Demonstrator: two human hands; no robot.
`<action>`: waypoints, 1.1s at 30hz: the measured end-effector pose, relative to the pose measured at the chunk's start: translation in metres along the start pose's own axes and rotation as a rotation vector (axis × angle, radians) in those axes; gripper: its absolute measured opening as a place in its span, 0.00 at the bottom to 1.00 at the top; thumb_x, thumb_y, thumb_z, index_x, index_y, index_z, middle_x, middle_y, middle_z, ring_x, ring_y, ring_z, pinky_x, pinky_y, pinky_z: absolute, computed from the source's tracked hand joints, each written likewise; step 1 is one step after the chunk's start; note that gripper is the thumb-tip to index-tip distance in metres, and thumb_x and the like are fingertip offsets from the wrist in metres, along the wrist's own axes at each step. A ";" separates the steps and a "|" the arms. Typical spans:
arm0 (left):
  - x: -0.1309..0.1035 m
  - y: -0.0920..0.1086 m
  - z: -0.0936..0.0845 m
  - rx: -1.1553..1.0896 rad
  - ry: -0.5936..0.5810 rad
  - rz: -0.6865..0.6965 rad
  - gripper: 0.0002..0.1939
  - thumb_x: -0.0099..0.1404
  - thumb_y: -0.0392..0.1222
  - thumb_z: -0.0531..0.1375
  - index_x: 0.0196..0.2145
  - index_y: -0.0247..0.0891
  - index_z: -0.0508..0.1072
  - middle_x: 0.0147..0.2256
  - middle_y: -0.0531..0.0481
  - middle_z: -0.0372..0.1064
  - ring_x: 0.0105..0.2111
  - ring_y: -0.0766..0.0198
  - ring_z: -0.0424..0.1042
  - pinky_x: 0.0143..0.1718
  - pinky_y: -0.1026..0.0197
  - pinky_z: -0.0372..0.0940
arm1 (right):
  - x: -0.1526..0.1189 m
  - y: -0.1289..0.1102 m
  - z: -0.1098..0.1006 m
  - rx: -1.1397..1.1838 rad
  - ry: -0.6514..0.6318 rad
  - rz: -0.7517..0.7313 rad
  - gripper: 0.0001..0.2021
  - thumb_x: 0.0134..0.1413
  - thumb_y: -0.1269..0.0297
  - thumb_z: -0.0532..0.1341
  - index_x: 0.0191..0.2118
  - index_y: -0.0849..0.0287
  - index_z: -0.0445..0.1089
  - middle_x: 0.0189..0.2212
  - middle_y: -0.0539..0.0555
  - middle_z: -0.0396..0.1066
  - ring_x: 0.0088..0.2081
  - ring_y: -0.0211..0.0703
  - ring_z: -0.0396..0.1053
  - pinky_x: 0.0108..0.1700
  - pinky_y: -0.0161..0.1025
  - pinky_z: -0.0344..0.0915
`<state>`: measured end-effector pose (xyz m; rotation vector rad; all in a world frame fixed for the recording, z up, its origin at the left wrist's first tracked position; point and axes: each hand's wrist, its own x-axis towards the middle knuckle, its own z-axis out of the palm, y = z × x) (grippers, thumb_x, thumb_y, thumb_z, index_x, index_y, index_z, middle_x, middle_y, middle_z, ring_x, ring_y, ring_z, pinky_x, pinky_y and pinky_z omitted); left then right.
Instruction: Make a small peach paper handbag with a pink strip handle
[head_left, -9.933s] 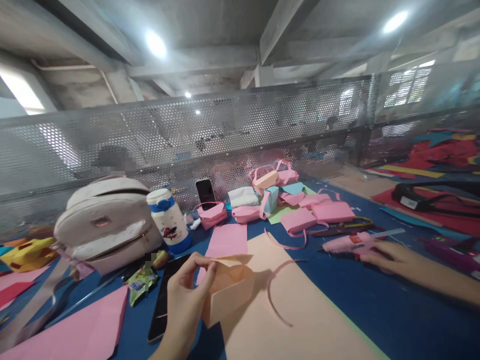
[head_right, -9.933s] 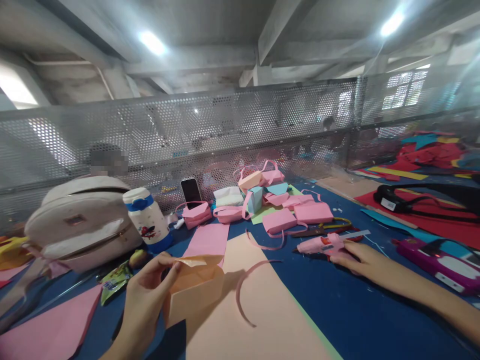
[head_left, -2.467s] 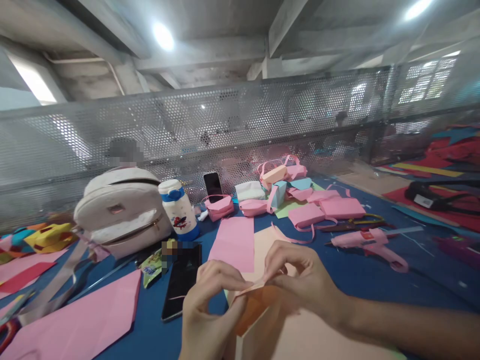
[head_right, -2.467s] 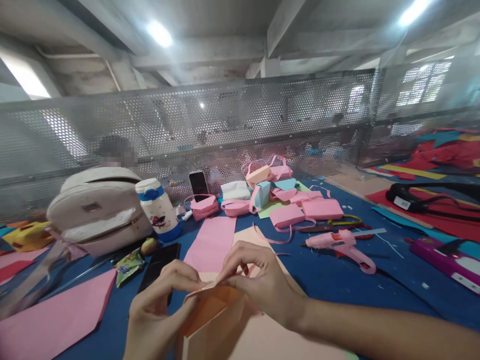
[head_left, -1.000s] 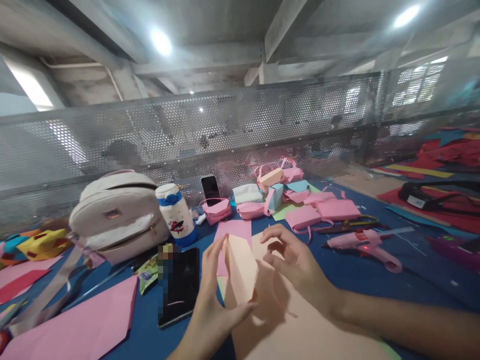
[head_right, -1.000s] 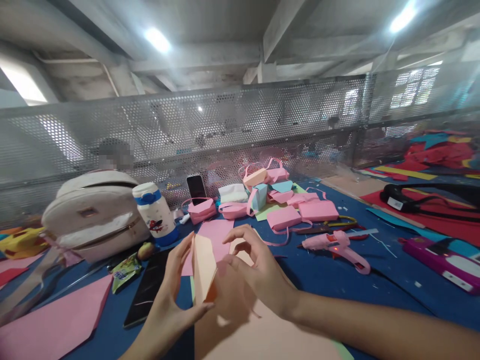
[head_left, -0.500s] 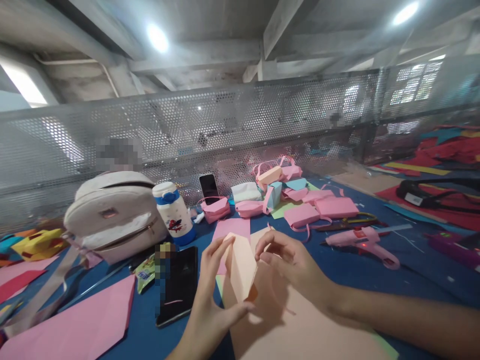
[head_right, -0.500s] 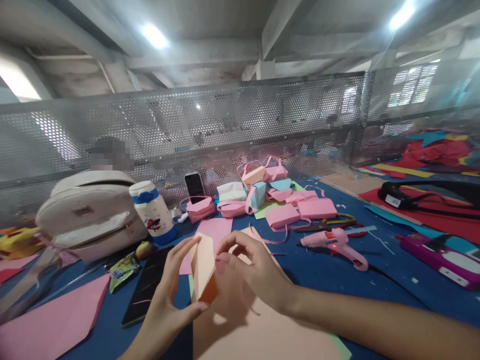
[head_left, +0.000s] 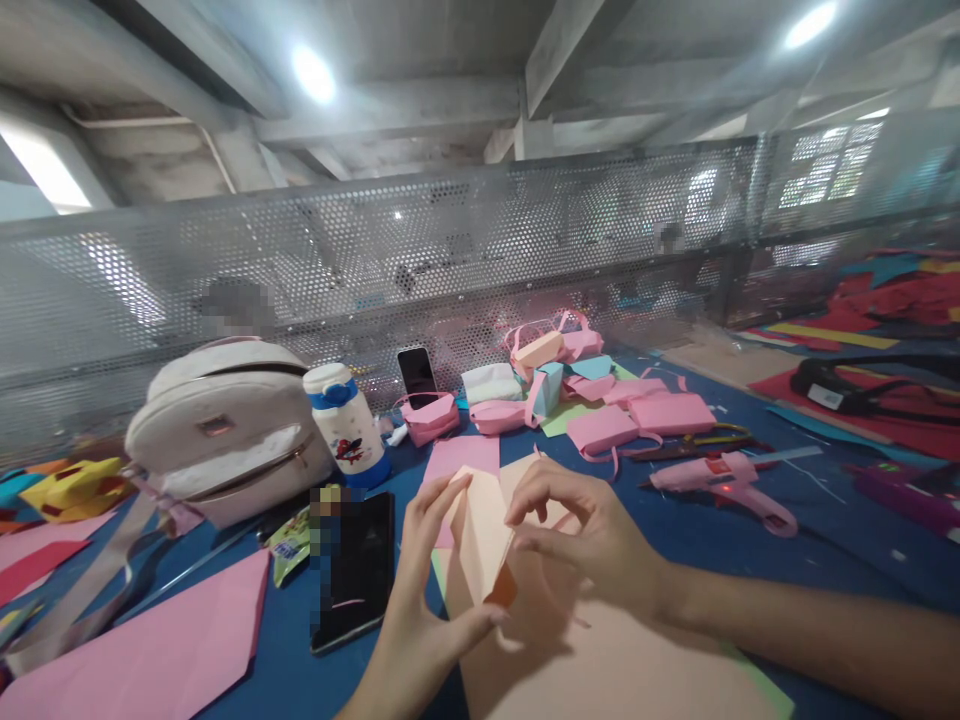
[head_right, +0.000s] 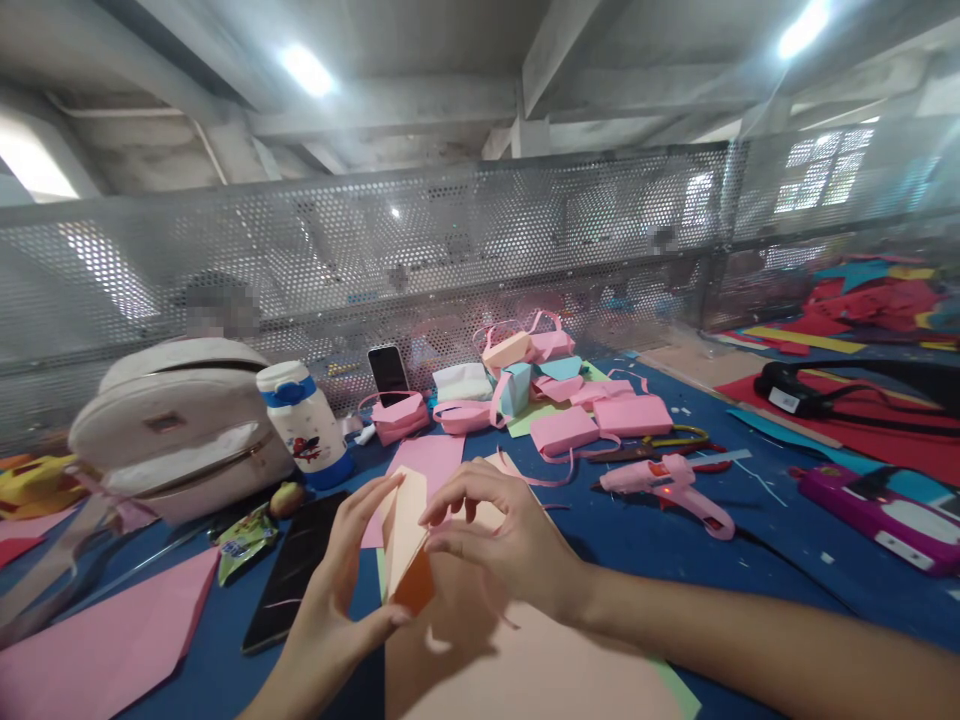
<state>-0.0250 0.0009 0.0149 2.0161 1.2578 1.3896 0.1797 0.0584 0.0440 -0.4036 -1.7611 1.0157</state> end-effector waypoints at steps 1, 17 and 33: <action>0.000 0.000 0.000 -0.002 -0.002 0.001 0.43 0.56 0.67 0.65 0.65 0.58 0.58 0.64 0.45 0.52 0.66 0.39 0.47 0.64 0.33 0.46 | 0.000 0.000 0.000 0.000 0.001 -0.003 0.09 0.56 0.52 0.68 0.34 0.52 0.77 0.32 0.50 0.73 0.36 0.43 0.66 0.43 0.44 0.63; -0.001 -0.001 0.001 -0.052 -0.031 -0.029 0.45 0.54 0.70 0.64 0.65 0.59 0.57 0.64 0.45 0.49 0.67 0.37 0.44 0.65 0.32 0.43 | 0.002 -0.001 -0.001 -0.017 0.009 -0.054 0.11 0.54 0.52 0.69 0.31 0.54 0.77 0.29 0.50 0.75 0.33 0.41 0.66 0.40 0.43 0.63; -0.003 0.000 0.000 -0.080 -0.056 -0.042 0.44 0.54 0.68 0.65 0.65 0.60 0.57 0.65 0.46 0.48 0.67 0.36 0.42 0.65 0.32 0.41 | 0.002 -0.002 -0.002 -0.031 -0.010 -0.084 0.10 0.55 0.54 0.69 0.31 0.54 0.78 0.30 0.50 0.75 0.33 0.41 0.66 0.45 0.45 0.60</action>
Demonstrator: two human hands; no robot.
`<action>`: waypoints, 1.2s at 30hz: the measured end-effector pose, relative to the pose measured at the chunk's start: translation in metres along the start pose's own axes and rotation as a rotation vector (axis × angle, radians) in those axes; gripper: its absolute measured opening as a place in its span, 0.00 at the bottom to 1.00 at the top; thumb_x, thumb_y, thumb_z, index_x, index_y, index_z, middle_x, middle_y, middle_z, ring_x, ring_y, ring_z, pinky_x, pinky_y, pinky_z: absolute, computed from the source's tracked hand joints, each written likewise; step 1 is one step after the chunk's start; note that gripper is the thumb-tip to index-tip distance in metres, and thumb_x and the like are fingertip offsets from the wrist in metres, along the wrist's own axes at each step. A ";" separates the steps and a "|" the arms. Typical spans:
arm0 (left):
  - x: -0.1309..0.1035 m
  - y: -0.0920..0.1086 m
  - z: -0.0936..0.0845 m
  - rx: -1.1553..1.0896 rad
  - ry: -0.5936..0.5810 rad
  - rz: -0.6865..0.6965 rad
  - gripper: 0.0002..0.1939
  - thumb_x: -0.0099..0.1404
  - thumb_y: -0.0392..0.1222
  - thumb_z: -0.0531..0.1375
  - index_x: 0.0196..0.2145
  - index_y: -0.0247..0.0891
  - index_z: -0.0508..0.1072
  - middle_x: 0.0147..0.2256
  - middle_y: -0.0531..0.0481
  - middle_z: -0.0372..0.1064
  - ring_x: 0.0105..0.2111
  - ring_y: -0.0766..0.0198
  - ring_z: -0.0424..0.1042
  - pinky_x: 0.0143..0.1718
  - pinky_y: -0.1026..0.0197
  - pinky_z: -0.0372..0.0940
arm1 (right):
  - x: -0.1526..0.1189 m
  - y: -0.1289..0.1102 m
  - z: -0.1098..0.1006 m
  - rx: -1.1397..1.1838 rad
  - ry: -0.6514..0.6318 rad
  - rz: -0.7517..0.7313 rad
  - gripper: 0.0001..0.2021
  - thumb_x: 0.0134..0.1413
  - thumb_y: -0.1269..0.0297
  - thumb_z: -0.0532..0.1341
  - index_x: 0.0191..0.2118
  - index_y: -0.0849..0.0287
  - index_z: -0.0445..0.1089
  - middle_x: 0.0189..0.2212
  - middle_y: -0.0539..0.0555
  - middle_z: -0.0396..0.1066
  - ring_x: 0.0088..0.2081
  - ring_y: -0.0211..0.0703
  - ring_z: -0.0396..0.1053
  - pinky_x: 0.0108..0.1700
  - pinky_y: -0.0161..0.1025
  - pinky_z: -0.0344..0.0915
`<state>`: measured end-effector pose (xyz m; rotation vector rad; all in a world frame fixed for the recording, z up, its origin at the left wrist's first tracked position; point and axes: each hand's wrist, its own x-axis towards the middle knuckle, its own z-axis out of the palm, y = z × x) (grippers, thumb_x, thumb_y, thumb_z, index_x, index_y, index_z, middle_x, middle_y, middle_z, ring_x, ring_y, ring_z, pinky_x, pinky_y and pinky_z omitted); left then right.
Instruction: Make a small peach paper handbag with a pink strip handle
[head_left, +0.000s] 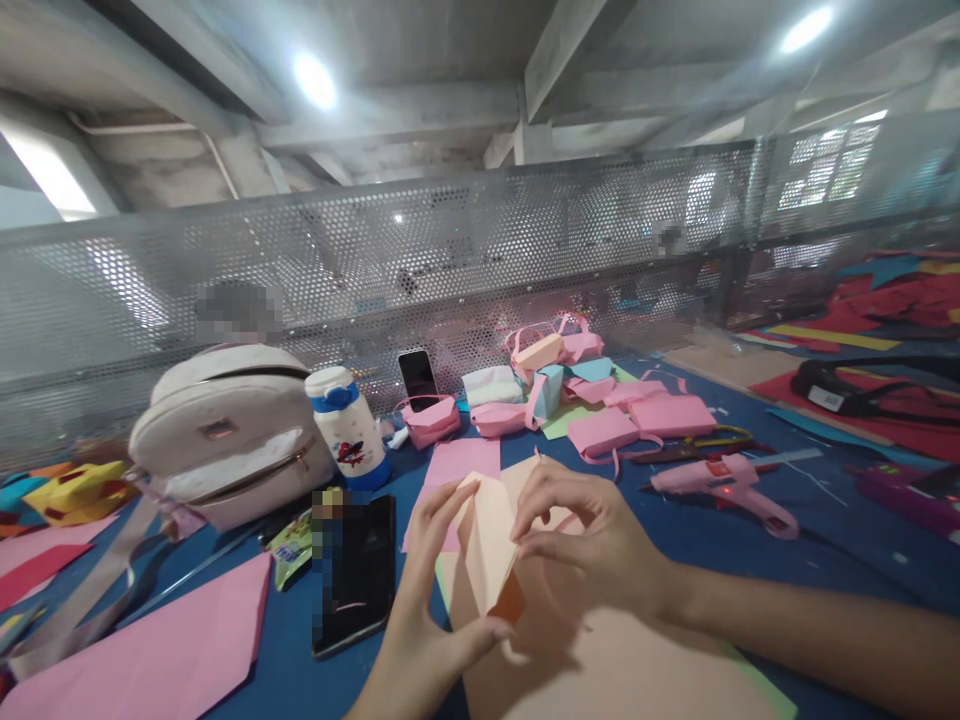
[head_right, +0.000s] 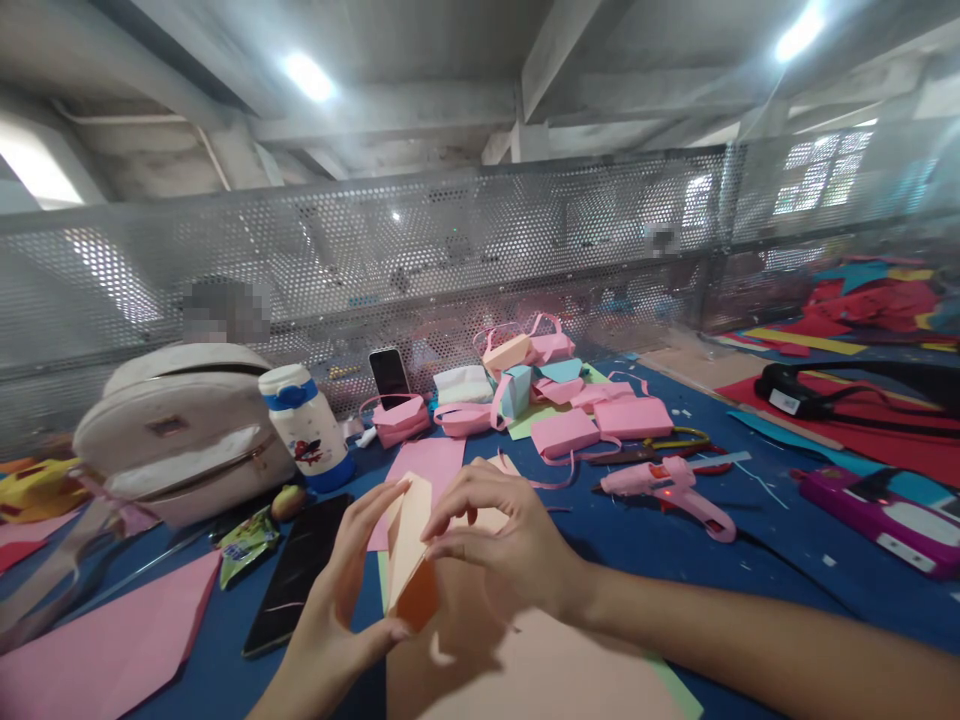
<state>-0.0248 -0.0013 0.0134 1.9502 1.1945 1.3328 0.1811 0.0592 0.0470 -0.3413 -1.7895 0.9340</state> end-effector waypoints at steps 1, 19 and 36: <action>0.000 0.000 0.000 0.000 -0.001 0.000 0.44 0.54 0.68 0.65 0.65 0.60 0.57 0.65 0.45 0.48 0.67 0.36 0.43 0.65 0.31 0.41 | 0.000 0.000 0.000 0.001 -0.001 -0.001 0.10 0.56 0.54 0.69 0.31 0.54 0.78 0.30 0.50 0.75 0.33 0.41 0.66 0.46 0.45 0.60; 0.001 -0.011 0.000 -0.117 0.075 -0.039 0.46 0.55 0.65 0.67 0.66 0.56 0.54 0.67 0.46 0.48 0.68 0.38 0.43 0.66 0.32 0.39 | 0.001 0.001 0.000 0.029 0.055 0.037 0.10 0.57 0.53 0.68 0.33 0.53 0.75 0.30 0.48 0.72 0.33 0.41 0.63 0.40 0.42 0.57; -0.003 0.013 0.019 -0.459 0.010 -0.167 0.49 0.51 0.66 0.69 0.65 0.47 0.58 0.65 0.41 0.55 0.66 0.39 0.51 0.65 0.41 0.51 | 0.004 -0.011 -0.008 -0.209 0.016 -0.216 0.03 0.61 0.64 0.65 0.35 0.55 0.76 0.32 0.50 0.73 0.36 0.42 0.67 0.41 0.41 0.62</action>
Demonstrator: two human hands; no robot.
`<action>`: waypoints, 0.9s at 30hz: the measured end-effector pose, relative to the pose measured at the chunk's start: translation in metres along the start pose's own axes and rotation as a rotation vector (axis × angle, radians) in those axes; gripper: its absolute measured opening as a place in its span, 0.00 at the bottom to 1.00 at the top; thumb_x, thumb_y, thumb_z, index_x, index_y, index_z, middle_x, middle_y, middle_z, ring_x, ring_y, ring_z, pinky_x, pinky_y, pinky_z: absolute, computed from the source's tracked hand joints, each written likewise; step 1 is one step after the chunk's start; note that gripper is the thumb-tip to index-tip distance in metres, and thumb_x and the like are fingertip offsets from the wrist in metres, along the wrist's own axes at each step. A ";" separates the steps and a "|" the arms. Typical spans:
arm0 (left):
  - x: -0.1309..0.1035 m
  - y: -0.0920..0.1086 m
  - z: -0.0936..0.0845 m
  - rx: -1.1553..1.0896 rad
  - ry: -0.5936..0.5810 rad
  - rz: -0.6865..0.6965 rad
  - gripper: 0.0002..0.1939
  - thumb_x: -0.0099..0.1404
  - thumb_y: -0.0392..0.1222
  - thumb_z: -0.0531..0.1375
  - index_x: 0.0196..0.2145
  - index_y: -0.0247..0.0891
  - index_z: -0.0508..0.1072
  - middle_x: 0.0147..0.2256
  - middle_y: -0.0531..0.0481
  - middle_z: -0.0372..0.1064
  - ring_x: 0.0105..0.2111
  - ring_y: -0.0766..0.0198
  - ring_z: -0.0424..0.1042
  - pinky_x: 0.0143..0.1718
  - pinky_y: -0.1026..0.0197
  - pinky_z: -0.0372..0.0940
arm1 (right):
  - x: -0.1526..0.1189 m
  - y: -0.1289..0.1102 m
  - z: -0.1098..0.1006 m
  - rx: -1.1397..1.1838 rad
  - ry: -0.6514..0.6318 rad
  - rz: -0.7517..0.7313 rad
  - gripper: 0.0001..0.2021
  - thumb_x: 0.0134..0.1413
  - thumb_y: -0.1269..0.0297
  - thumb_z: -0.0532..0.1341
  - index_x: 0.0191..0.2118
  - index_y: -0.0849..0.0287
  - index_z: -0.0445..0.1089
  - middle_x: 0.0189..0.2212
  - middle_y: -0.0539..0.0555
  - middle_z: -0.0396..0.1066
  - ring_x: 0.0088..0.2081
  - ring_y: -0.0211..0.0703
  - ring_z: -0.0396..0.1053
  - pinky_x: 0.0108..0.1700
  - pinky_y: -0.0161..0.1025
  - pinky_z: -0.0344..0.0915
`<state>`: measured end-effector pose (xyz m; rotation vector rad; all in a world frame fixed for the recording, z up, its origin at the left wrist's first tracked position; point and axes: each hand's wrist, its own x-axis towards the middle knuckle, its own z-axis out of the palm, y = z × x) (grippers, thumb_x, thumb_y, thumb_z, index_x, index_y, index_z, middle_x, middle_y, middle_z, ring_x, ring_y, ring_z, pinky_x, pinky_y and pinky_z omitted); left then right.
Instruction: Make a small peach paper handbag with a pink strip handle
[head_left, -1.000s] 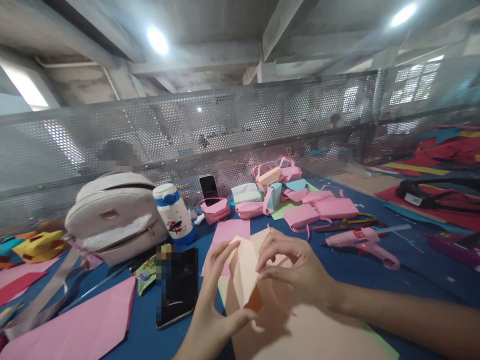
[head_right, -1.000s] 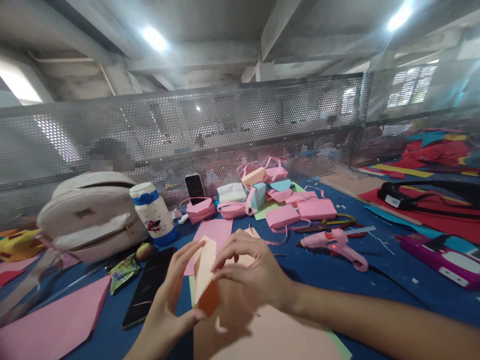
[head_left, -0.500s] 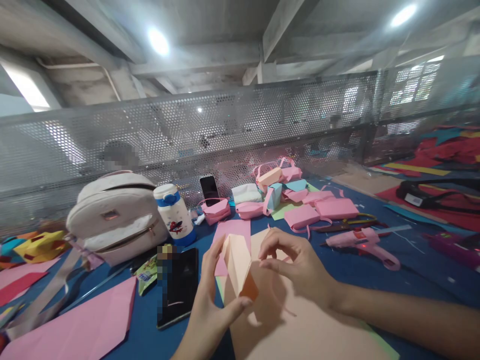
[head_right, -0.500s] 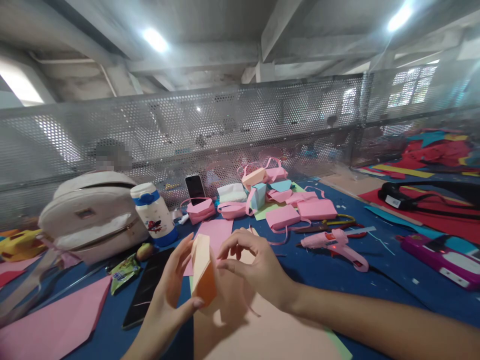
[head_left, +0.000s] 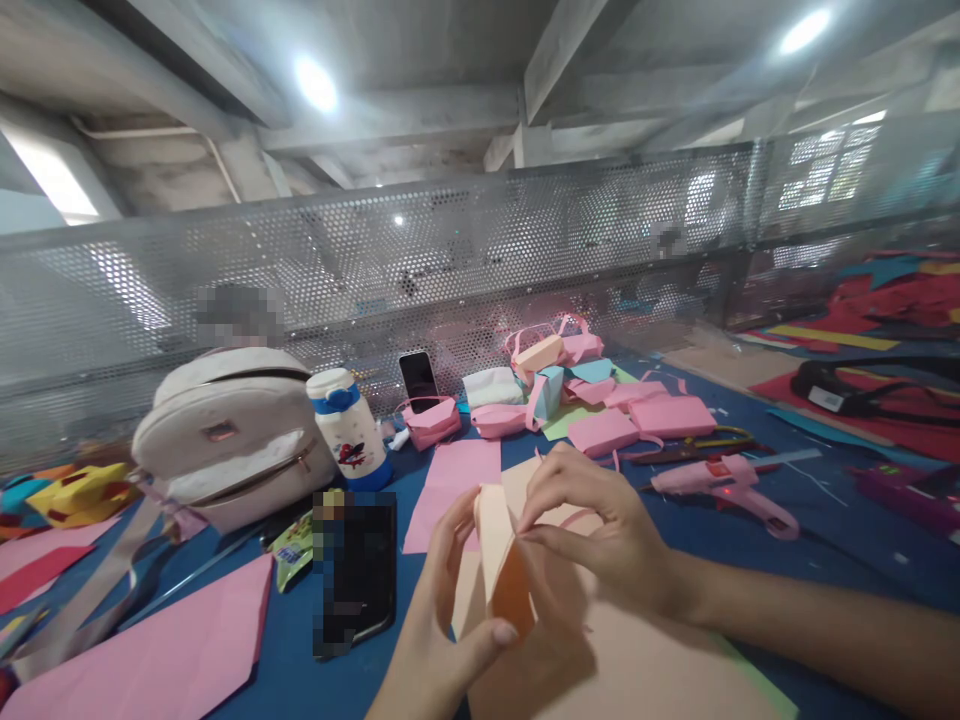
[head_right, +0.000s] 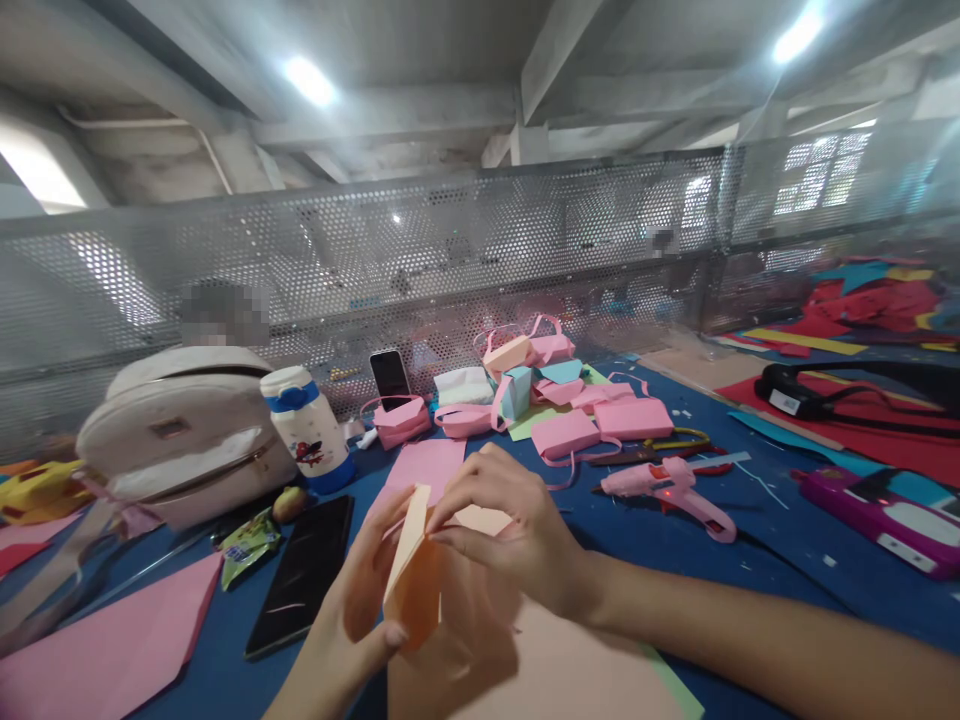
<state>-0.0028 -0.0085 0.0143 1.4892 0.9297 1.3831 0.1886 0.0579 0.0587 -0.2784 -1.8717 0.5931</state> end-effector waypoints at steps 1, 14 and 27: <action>-0.001 0.002 0.002 -0.025 -0.011 -0.011 0.50 0.51 0.66 0.69 0.65 0.47 0.58 0.65 0.40 0.55 0.66 0.39 0.51 0.65 0.41 0.52 | 0.000 0.000 -0.001 -0.012 -0.002 -0.022 0.03 0.61 0.65 0.66 0.36 0.56 0.76 0.32 0.51 0.72 0.36 0.42 0.67 0.41 0.41 0.62; -0.001 -0.005 0.000 -0.224 -0.057 -0.175 0.41 0.55 0.70 0.63 0.59 0.43 0.70 0.59 0.41 0.67 0.63 0.36 0.59 0.64 0.40 0.53 | 0.003 0.009 0.000 -0.088 -0.055 0.107 0.12 0.64 0.53 0.61 0.44 0.54 0.73 0.41 0.55 0.73 0.45 0.48 0.66 0.48 0.45 0.62; -0.002 -0.001 0.000 -0.280 0.251 -0.465 0.25 0.57 0.57 0.68 0.43 0.34 0.80 0.48 0.38 0.77 0.54 0.40 0.71 0.56 0.43 0.64 | 0.001 0.025 0.004 0.154 -0.094 0.569 0.17 0.56 0.48 0.64 0.34 0.59 0.73 0.29 0.52 0.71 0.30 0.41 0.67 0.23 0.31 0.64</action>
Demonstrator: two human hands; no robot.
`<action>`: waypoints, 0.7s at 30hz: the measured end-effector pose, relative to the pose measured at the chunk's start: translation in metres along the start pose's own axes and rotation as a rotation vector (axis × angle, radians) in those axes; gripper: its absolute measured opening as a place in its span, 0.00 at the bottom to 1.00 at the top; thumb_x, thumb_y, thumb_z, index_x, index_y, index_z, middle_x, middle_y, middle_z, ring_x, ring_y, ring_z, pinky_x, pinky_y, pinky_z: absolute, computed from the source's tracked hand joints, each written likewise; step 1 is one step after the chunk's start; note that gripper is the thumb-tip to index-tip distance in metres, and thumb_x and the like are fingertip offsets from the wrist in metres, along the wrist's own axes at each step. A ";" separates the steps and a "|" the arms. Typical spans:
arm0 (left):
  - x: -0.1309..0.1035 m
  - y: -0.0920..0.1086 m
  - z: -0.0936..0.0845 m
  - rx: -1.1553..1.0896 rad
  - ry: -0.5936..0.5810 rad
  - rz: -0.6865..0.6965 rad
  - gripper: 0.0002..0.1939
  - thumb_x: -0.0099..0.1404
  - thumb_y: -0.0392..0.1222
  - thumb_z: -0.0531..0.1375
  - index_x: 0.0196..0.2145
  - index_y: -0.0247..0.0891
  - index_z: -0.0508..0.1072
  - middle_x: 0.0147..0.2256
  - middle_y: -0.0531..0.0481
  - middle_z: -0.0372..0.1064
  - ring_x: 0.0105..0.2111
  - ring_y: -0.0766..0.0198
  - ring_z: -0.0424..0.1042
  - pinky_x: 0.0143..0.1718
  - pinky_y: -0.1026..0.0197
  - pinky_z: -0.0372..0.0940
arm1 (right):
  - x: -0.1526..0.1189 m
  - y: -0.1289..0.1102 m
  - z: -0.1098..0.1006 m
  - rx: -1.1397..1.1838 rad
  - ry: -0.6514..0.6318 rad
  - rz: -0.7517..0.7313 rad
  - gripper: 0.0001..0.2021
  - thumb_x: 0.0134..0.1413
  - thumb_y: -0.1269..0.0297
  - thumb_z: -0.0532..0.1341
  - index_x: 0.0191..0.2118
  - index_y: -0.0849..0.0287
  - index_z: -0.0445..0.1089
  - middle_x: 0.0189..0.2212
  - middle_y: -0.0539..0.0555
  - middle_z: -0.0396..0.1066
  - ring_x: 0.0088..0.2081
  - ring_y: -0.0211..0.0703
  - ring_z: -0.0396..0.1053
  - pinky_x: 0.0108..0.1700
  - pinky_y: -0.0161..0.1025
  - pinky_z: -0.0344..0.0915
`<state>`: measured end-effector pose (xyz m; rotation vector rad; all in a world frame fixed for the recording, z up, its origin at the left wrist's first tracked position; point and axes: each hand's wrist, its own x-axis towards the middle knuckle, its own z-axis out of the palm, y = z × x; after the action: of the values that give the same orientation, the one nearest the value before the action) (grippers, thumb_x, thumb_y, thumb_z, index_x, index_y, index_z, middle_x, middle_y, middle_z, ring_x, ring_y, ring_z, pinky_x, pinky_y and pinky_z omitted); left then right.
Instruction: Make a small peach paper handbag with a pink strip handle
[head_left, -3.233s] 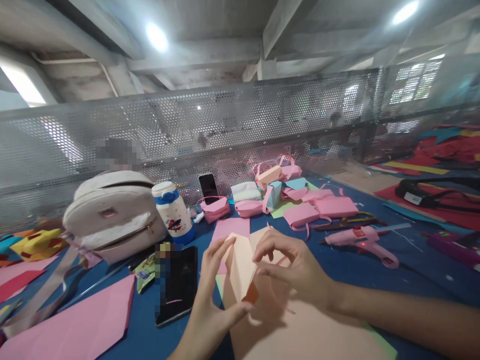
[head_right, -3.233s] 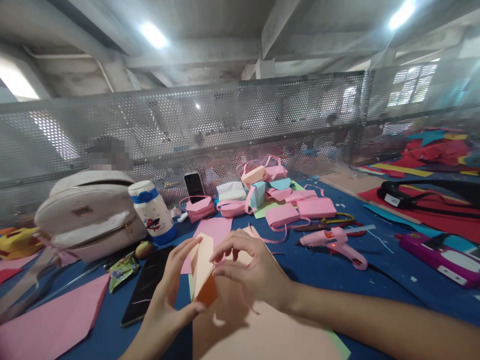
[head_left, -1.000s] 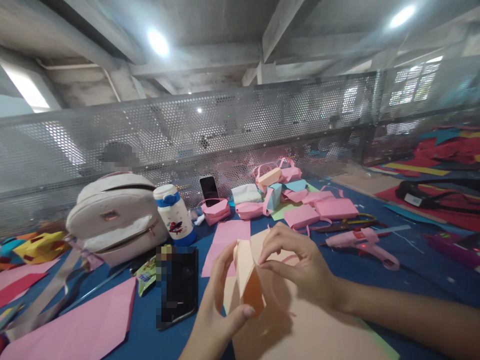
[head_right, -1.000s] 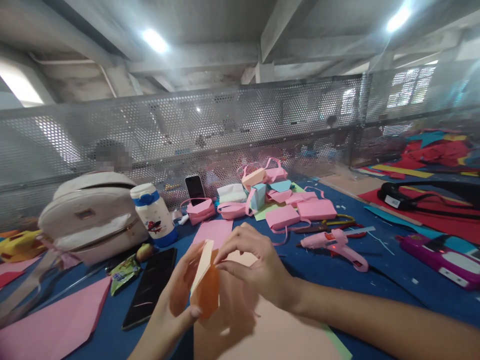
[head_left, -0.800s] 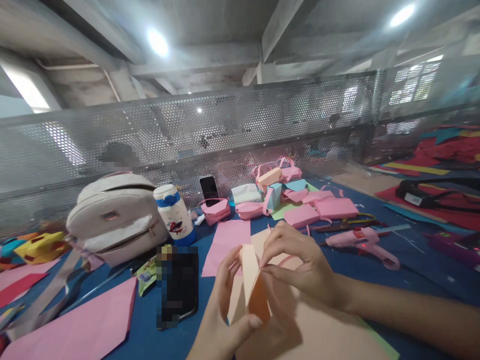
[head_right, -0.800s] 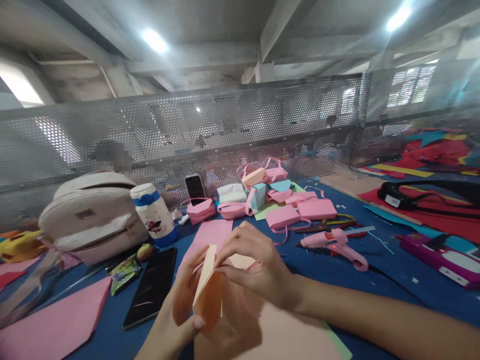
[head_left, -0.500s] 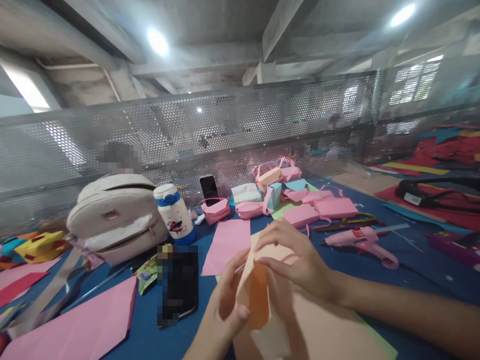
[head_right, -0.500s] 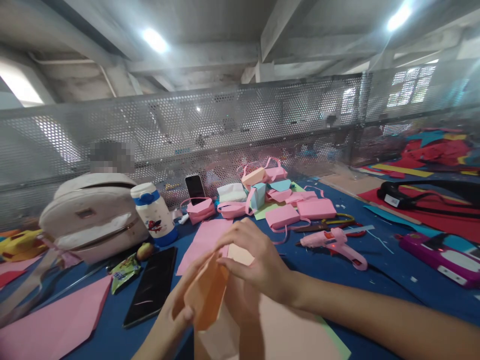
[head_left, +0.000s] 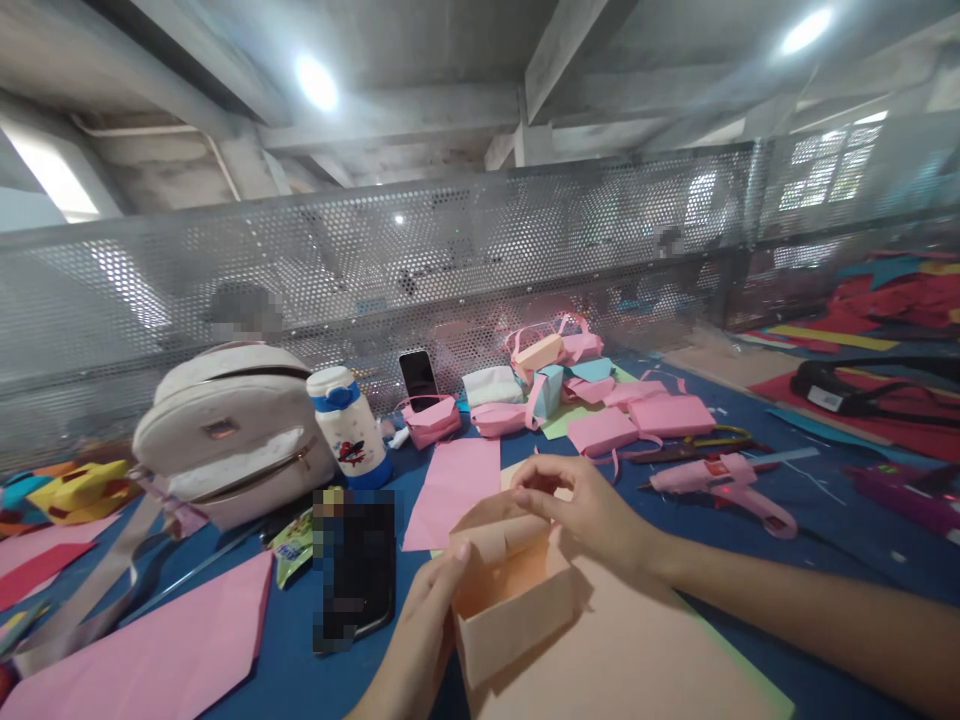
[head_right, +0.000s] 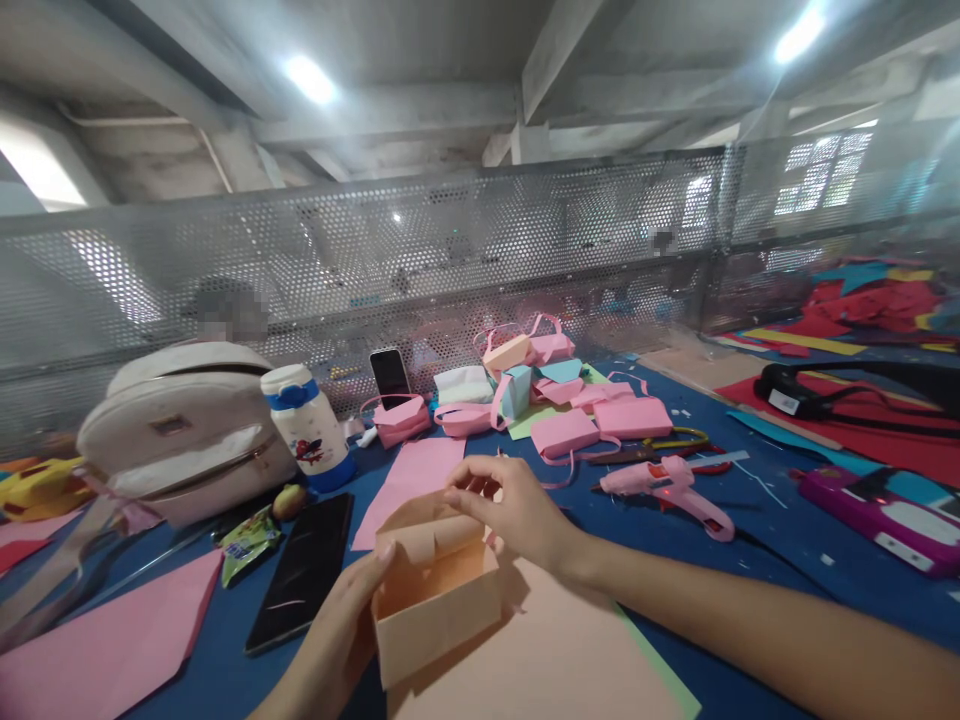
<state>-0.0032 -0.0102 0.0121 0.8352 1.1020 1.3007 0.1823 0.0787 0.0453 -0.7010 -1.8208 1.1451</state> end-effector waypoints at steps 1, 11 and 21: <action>0.000 0.001 0.000 0.037 0.073 -0.008 0.24 0.56 0.56 0.70 0.41 0.34 0.81 0.46 0.39 0.78 0.52 0.41 0.72 0.55 0.45 0.66 | 0.000 -0.001 0.000 -0.009 0.002 -0.017 0.15 0.57 0.50 0.64 0.34 0.59 0.73 0.30 0.52 0.72 0.31 0.41 0.67 0.25 0.32 0.65; -0.005 0.010 0.004 0.338 -0.148 0.141 0.29 0.62 0.65 0.61 0.42 0.34 0.82 0.36 0.44 0.79 0.39 0.49 0.76 0.45 0.56 0.68 | -0.006 -0.011 0.004 -0.035 -0.055 -0.107 0.14 0.56 0.51 0.67 0.32 0.58 0.77 0.31 0.51 0.76 0.32 0.40 0.68 0.33 0.36 0.61; -0.017 0.020 0.003 0.792 -0.098 0.710 0.18 0.72 0.50 0.53 0.50 0.46 0.79 0.33 0.47 0.79 0.32 0.55 0.76 0.44 0.56 0.69 | -0.014 -0.019 0.007 -0.054 0.009 -0.316 0.16 0.59 0.50 0.64 0.29 0.57 0.77 0.28 0.53 0.76 0.33 0.43 0.69 0.39 0.42 0.62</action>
<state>-0.0053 -0.0239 0.0348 1.9943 1.3092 1.3467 0.1823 0.0563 0.0559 -0.4276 -1.8800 0.8862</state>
